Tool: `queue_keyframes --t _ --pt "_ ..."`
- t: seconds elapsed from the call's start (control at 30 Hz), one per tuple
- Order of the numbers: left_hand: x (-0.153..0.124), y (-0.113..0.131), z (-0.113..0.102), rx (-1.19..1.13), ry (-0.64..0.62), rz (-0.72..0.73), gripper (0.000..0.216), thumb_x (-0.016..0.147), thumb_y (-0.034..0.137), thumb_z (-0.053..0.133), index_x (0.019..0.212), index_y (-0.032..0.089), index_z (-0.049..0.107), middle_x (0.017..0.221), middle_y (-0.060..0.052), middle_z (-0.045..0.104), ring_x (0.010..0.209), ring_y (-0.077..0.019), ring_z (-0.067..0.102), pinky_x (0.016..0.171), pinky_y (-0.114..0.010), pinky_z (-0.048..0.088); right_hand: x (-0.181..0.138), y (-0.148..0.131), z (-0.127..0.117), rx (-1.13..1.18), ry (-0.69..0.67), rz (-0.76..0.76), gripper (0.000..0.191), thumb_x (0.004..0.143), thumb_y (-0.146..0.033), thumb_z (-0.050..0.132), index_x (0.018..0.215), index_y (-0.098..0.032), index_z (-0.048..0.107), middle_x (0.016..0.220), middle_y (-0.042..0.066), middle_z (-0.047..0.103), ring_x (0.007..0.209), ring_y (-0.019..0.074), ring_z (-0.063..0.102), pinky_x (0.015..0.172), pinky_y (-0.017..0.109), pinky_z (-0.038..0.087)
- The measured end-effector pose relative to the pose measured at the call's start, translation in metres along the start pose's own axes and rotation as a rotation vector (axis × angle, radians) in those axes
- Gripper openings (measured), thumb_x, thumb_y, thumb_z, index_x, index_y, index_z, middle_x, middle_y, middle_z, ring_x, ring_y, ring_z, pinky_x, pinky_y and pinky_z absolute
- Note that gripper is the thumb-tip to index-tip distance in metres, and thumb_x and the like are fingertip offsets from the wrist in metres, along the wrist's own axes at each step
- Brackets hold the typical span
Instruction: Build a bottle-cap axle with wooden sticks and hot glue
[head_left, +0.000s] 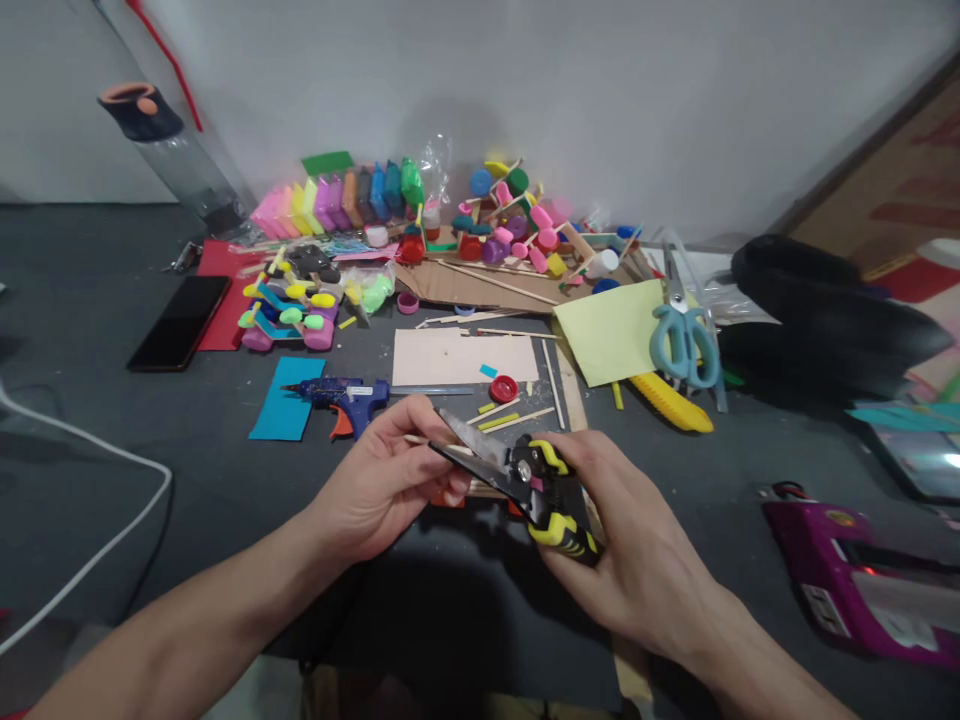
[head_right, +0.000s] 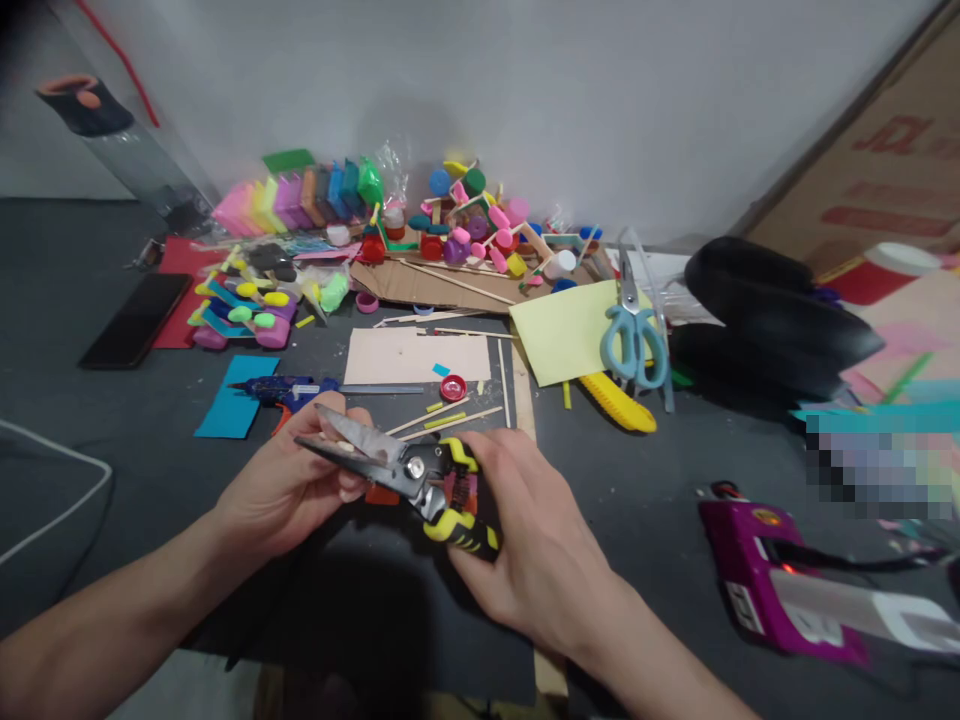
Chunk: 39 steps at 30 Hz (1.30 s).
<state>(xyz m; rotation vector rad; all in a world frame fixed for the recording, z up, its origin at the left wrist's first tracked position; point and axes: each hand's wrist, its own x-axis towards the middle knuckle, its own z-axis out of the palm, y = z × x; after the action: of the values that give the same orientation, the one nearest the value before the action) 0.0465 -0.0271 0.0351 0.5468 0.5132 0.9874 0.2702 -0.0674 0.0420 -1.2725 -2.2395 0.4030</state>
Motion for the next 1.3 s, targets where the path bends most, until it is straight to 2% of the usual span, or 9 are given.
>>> queue_keyframes --t 0.2,0.4,0.53,0.67,0.77,0.9,1.03,1.17,1.3 --pt "0.002 -0.001 0.001 -0.001 -0.023 -0.009 0.023 0.075 0.021 0.086 0.073 0.014 0.064 0.07 0.001 0.07 0.055 -0.0078 0.067 0.055 -0.016 0.054 -0.003 0.001 0.0 -0.051 -0.016 -0.037 0.037 0.084 -0.019 0.057 0.12 -0.015 0.05 0.095 0.012 0.06 0.084 0.0253 0.061 0.07 0.037 0.054" --pt "-0.001 0.001 0.005 0.007 -0.048 -0.019 0.022 0.076 0.02 0.085 0.073 0.016 0.064 0.066 0.002 0.07 0.058 -0.0091 0.066 0.056 -0.017 0.053 -0.005 0.001 0.002 -0.085 0.063 -0.038 0.024 0.084 -0.016 0.056 0.106 -0.022 0.05 0.085 0.006 0.061 0.072 0.0219 0.061 0.06 0.032 0.05" --pt "-0.001 0.005 0.004 0.134 0.012 0.082 0.016 0.083 0.026 0.079 0.079 0.016 0.067 0.065 0.002 0.065 0.06 -0.0085 0.061 0.058 -0.018 0.051 -0.001 0.002 -0.001 -0.034 0.17 0.075 0.03 0.084 -0.019 0.06 0.113 -0.023 0.051 0.093 0.006 0.063 0.077 0.0231 0.063 0.066 0.034 0.053" --pt "0.002 0.009 0.0 0.221 0.087 0.166 0.015 0.086 0.027 0.076 0.081 0.016 0.067 0.062 0.003 0.059 0.059 -0.0078 0.056 0.059 -0.018 0.05 0.002 0.008 -0.005 -0.059 0.241 0.172 0.033 0.084 -0.021 0.061 0.115 -0.023 0.052 0.097 0.009 0.063 0.082 0.0287 0.064 0.072 0.043 0.055" --pt "0.002 0.01 -0.001 0.272 0.074 0.161 0.009 0.085 0.023 0.077 0.085 0.018 0.07 0.071 0.0 0.068 0.065 -0.0094 0.063 0.061 -0.018 0.053 0.002 0.013 -0.005 -0.076 0.229 0.183 0.036 0.084 -0.022 0.062 0.119 -0.023 0.052 0.101 0.01 0.064 0.088 0.031 0.065 0.076 0.045 0.055" --pt "0.0 0.008 -0.004 0.323 0.025 0.077 0.005 0.086 0.019 0.075 0.09 0.018 0.073 0.08 -0.002 0.073 0.069 -0.0114 0.069 0.064 -0.02 0.055 0.001 0.014 -0.003 -0.087 0.167 0.129 0.042 0.083 -0.026 0.065 0.121 -0.02 0.05 0.101 0.009 0.063 0.088 0.0276 0.064 0.076 0.04 0.054" --pt "-0.001 0.005 -0.004 0.378 -0.022 0.006 0.012 0.09 0.025 0.071 0.098 0.018 0.074 0.076 -0.002 0.07 0.067 -0.0124 0.067 0.066 -0.023 0.054 0.002 0.012 -0.001 -0.077 0.056 0.053 0.041 0.082 -0.024 0.065 0.12 -0.02 0.05 0.102 0.01 0.063 0.091 0.0274 0.064 0.075 0.039 0.053" --pt "-0.002 0.003 -0.003 0.412 -0.007 0.011 0.013 0.088 0.029 0.073 0.094 0.018 0.071 0.063 0.002 0.06 0.058 -0.009 0.057 0.06 -0.019 0.048 0.001 0.01 0.001 -0.084 0.035 0.02 0.044 0.081 -0.021 0.064 0.122 -0.02 0.049 0.106 0.012 0.063 0.095 0.0291 0.063 0.075 0.04 0.053" --pt "-0.002 0.002 -0.005 0.386 -0.005 0.028 0.014 0.086 0.03 0.076 0.089 0.018 0.07 0.067 0.002 0.057 0.055 -0.0067 0.05 0.056 -0.017 0.043 -0.001 0.01 0.0 -0.081 0.032 0.012 0.046 0.081 -0.021 0.062 0.125 -0.019 0.048 0.108 0.014 0.063 0.097 0.0295 0.062 0.078 0.042 0.053"
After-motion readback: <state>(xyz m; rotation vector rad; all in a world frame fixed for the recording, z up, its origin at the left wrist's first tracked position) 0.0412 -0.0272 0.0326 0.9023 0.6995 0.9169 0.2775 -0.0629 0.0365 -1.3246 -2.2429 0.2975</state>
